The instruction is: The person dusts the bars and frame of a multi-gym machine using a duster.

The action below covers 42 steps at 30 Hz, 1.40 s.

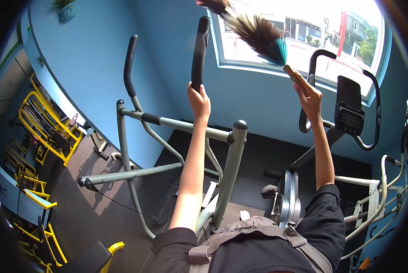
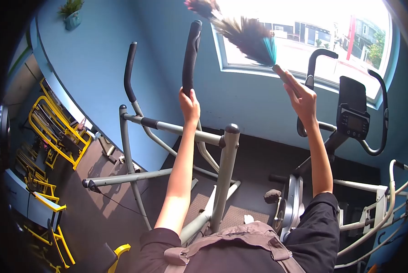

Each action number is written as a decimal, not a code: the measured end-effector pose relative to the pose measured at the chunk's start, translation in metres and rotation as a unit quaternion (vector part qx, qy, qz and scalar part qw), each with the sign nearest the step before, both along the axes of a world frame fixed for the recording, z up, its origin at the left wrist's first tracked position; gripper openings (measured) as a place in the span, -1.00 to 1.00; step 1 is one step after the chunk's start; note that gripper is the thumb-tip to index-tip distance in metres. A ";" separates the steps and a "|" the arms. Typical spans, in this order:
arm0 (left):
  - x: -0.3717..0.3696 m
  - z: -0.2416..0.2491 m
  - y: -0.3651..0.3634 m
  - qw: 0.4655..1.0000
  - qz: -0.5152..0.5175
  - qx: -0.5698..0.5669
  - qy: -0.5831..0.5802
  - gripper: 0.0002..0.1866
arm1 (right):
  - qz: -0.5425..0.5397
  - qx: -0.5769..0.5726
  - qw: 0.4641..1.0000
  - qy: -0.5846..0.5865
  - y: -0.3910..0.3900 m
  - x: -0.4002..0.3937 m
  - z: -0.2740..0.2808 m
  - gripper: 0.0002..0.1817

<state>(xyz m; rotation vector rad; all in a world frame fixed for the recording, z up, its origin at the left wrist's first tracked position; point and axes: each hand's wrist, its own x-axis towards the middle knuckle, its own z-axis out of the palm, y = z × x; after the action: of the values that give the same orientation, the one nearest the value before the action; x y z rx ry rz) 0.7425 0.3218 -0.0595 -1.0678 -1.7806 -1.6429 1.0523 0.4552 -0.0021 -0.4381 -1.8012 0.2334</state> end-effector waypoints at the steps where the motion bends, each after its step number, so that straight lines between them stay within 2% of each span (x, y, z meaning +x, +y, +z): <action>1: -0.003 -0.005 0.006 1.000 -0.004 -0.001 -0.010 -0.54 | 0.024 -0.007 0.999 -0.033 0.000 0.003 -0.005 -0.61; 2: 0.001 -0.004 0.006 1.000 -0.007 -0.002 -0.021 -0.56 | 0.049 -0.013 0.996 -0.067 0.001 0.005 -0.014 -0.60; 3: 0.000 -0.007 0.006 1.000 -0.015 -0.006 -0.026 -0.57 | 0.107 0.073 0.991 -0.045 0.009 0.001 -0.026 -0.58; 4: -0.003 -0.007 0.007 0.999 -0.022 -0.006 -0.029 -0.58 | 0.111 0.103 0.982 -0.109 0.012 0.005 -0.032 -0.56; 5: -0.017 -0.019 0.013 0.997 0.000 0.009 0.079 -0.60 | 0.115 0.085 0.976 -0.163 0.016 0.008 -0.037 -0.56; 6: -0.028 -0.025 0.015 0.986 0.015 -0.045 0.157 -0.61 | 0.119 0.065 0.967 -0.216 0.024 0.008 -0.041 -0.55; 7: -0.038 -0.032 0.016 0.967 0.027 -0.089 0.236 -0.61 | 0.129 0.074 0.971 -0.185 0.035 0.002 -0.042 -0.55; 8: -0.014 -0.022 0.015 0.995 0.055 -0.019 0.083 -0.62 | 0.139 0.077 0.975 -0.157 0.044 -0.005 -0.044 -0.55; 9: -0.005 -0.013 0.011 0.994 0.059 -0.026 0.084 -0.62 | 0.133 0.065 0.983 -0.109 0.056 -0.015 -0.046 -0.56; 10: 0.002 -0.004 0.008 0.998 0.036 -0.030 0.035 -0.62 | 0.124 0.039 0.990 -0.062 0.064 -0.025 -0.048 -0.63; 11: 0.005 -0.002 0.008 0.999 0.013 -0.036 -0.015 -0.62 | 0.107 -0.011 0.994 -0.020 0.066 -0.033 -0.048 -0.64; 12: 0.005 -0.004 0.010 0.999 0.015 -0.043 -0.015 -0.62 | 0.089 -0.062 0.994 0.021 0.069 -0.041 -0.050 -0.64; 13: 0.004 -0.005 0.011 0.999 0.026 -0.041 0.003 -0.62 | 0.091 -0.026 0.993 0.070 0.076 -0.049 -0.057 -0.65; 16: -0.002 -0.006 0.012 0.998 0.026 -0.055 -0.002 -0.62 | 0.156 -0.044 0.983 0.089 0.070 -0.051 -0.074 -0.64; 17: -0.003 -0.007 0.011 0.998 0.014 -0.055 -0.011 -0.63 | 0.185 -0.014 0.980 0.074 0.068 -0.050 -0.082 -0.63; 19: -0.012 -0.008 0.010 0.998 0.004 -0.056 -0.019 -0.63 | 0.204 0.012 0.978 -0.033 0.061 -0.040 -0.093 -0.61; 20: -0.021 -0.003 0.005 0.972 -0.015 -0.106 0.211 -0.63 | 0.218 0.010 0.972 -0.089 0.061 -0.036 -0.098 -0.61; 21: -0.021 -0.005 0.004 0.936 -0.025 -0.137 0.322 -0.63 | 0.187 -0.011 0.968 -0.165 0.060 -0.030 -0.097 -0.62; 22: -0.021 -0.007 0.004 0.889 -0.037 -0.155 0.429 -0.63 | 0.189 -0.015 0.968 -0.164 0.062 -0.032 -0.099 -0.62; 23: -0.008 -0.006 0.008 0.973 -0.022 -0.106 0.205 -0.62 | 0.191 -0.026 0.975 -0.108 0.066 -0.037 -0.099 -0.62; 24: -0.001 -0.006 0.012 0.998 -0.003 -0.049 -0.031 -0.61 | 0.191 -0.036 0.980 -0.053 0.072 -0.043 -0.098 -0.62; 25: -0.009 -0.013 0.014 0.997 -0.007 -0.053 -0.048 -0.60 | 0.170 -0.039 0.985 0.012 0.077 -0.052 -0.098 -0.63; 26: -0.010 -0.014 0.014 0.997 -0.008 -0.056 -0.048 -0.60 | 0.153 -0.146 0.977 0.029 0.078 -0.056 -0.096 -0.64; 28: -0.012 -0.016 0.014 0.999 0.009 -0.048 -0.021 -0.60 | 0.116 -0.145 0.976 0.116 0.074 -0.064 -0.087 -0.63; 29: -0.005 -0.010 0.011 0.996 -0.019 -0.059 -0.058 -0.59 | 0.117 -0.148 0.975 0.118 0.071 -0.064 -0.080 -0.63; 32: -0.005 -0.010 0.010 0.996 -0.024 -0.056 -0.063 -0.59 | 0.091 -0.208 0.969 0.099 0.058 -0.049 -0.055 -0.65; 33: -0.002 -0.007 0.008 0.996 -0.025 -0.057 -0.065 -0.59 | 0.113 -0.221 0.967 0.053 0.054 -0.043 -0.047 -0.66; 34: 0.001 -0.003 0.005 0.989 -0.054 -0.076 -0.117 -0.55 | 0.135 -0.234 0.963 0.007 0.050 -0.039 -0.043 -0.66; 35: 0.002 -0.001 0.003 0.978 -0.084 -0.095 -0.169 -0.51 | 0.169 -0.225 0.960 0.000 0.045 -0.036 -0.042 -0.67; 36: -0.001 -0.002 0.003 0.977 -0.085 -0.095 -0.170 -0.51 | 0.167 -0.225 0.960 0.000 0.037 -0.033 -0.040 -0.67; 38: -0.011 -0.008 0.005 0.997 0.031 -0.071 0.022 -0.41 | 0.239 -0.188 0.950 -0.074 0.023 -0.025 -0.038 -0.68; 39: -0.019 -0.010 0.001 0.995 0.010 -0.102 0.012 -0.37 | 0.264 -0.153 0.946 -0.114 0.020 -0.020 -0.038 -0.69; 40: -0.025 -0.014 0.001 0.991 0.064 -0.107 0.057 -0.38 | 0.264 -0.154 0.945 -0.116 0.021 -0.017 -0.040 -0.69; 42: -0.026 -0.009 0.001 0.979 0.130 -0.128 0.089 -0.39 | 0.222 -0.153 0.928 -0.258 0.029 -0.009 -0.044 -0.69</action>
<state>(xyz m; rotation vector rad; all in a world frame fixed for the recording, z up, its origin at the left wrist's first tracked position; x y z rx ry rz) 0.7166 0.3228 -0.0685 -1.0040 -1.9523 -1.1498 1.0432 0.4839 -0.0460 -0.3173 -2.3855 0.7843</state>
